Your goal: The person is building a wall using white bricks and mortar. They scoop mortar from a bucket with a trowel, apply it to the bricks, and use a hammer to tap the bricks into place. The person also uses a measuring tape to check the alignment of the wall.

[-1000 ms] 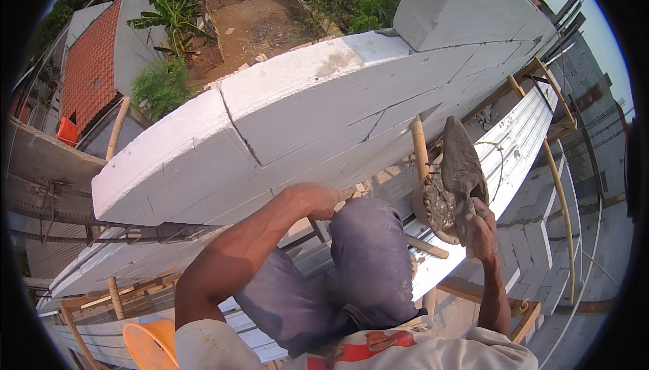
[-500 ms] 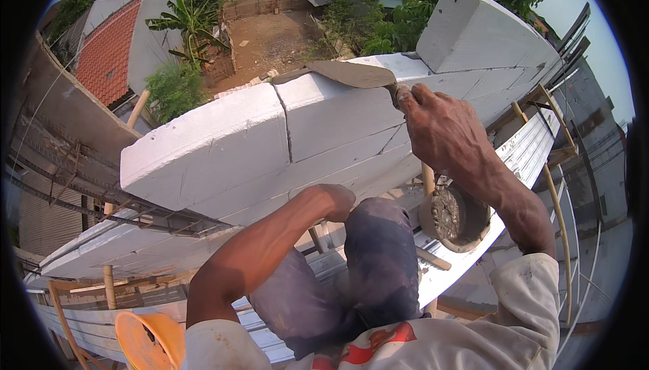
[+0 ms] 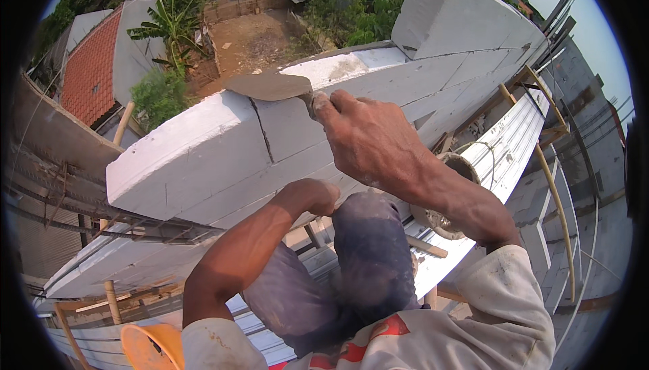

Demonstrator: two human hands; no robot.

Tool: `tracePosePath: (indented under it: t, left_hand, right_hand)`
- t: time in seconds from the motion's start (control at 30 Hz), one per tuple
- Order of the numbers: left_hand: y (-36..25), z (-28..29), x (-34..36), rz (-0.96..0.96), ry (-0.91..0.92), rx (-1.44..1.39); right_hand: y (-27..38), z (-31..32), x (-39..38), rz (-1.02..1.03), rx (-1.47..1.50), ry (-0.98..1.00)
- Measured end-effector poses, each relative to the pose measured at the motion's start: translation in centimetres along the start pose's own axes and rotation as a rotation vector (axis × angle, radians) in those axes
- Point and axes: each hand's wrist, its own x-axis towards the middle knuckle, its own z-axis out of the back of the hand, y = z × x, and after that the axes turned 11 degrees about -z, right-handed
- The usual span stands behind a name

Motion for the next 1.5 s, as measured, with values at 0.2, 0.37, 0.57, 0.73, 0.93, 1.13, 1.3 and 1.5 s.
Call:
tracePosePath:
  t: [0.2,0.37,0.57,0.73,0.93,1.13,1.3,1.5]
  left_hand:
    - [-0.6,0.8,-0.8,0.056,0.161,-0.034]
    - [-1.2,1.3,-0.6,0.06,0.177,-0.077]
    - [-2.3,2.4,-1.2,0.144,0.219,-0.13]
    - [-3.2,2.0,-0.9,0.126,0.189,-0.301]
    - [-2.9,2.2,0.0,0.175,0.209,-0.227]
    - [-1.7,1.7,1.1,0.193,0.168,-0.139]
    - [-2.0,1.5,0.8,0.201,0.155,-0.162]
    - [-1.9,1.5,-0.4,0.214,0.133,-0.181]
  right_hand:
    - [-6.8,-5.9,-2.3,-0.412,0.13,-0.305]
    - [-9.6,-11.5,-3.7,-0.468,0.066,-0.493]
    - [-6.4,-8.4,-11.5,-0.176,0.256,-0.272]
    - [-13.9,-7.3,-20.4,-0.581,0.423,-0.111]
    - [-25.0,-5.6,-29.1,-0.996,0.0,0.476]
    - [-29.3,-16.6,-30.5,-0.935,-0.206,0.61]
    - [-29.4,-18.7,-32.7,-1.061,0.362,0.548]
    - [-26.3,-13.6,-34.6,-1.505,1.071,0.469]
